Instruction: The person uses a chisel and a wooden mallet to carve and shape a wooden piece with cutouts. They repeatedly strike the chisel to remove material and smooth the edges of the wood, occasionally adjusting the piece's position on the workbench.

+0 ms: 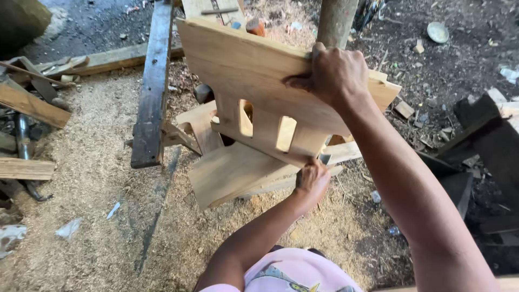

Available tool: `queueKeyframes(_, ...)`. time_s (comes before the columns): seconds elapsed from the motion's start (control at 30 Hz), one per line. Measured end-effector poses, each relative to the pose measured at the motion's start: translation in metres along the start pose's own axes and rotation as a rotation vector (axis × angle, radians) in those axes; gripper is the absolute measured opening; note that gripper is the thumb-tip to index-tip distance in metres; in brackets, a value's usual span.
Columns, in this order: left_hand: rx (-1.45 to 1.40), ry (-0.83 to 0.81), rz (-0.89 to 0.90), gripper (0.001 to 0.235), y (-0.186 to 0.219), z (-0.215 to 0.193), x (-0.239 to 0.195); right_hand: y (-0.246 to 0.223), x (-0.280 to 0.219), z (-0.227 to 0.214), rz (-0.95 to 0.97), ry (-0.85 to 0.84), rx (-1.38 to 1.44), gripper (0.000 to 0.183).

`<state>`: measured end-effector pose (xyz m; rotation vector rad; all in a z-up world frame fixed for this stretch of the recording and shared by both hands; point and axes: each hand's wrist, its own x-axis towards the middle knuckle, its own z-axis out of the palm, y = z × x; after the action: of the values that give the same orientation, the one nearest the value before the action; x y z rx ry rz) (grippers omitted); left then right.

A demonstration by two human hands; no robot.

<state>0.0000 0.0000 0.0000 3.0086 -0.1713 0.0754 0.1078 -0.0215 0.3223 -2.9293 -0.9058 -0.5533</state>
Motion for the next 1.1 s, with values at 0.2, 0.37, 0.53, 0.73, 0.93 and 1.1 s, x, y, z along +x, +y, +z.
queueKeyframes(0.2, -0.028, -0.074, -0.010, 0.040, 0.000, -0.061, -0.039, -0.017, -0.012, 0.003, 0.029, -0.031, 0.013, 0.091)
queueKeyframes(0.37, 0.007, 0.199, 0.076, 0.045, -0.014, 0.003, -0.001, -0.007, -0.005, 0.006, -0.013, -0.011, 0.041, 0.089)
queueKeyframes(0.53, -0.056, 0.152, 0.123, 0.043, -0.020, -0.021, -0.038, -0.004, 0.009, 0.012, 0.015, -0.022, 0.059, 0.088)
queueKeyframes(0.73, -0.339, 0.036, -0.069, 0.049, -0.007, -0.042, -0.099, 0.011, 0.018, 0.020, 0.064, 0.007, 0.077, 0.086)
queueKeyframes(0.93, -0.354, -0.050, -0.087, 0.044, -0.003, -0.044, -0.108, -0.006, 0.028, 0.012, -0.048, 0.120, 0.085, 0.085)
queueKeyframes(1.1, -0.299, 0.261, 0.011, 0.047, -0.001, -0.033, -0.081, -0.006, 0.019, 0.022, -0.112, 0.163, 0.064, 0.086)
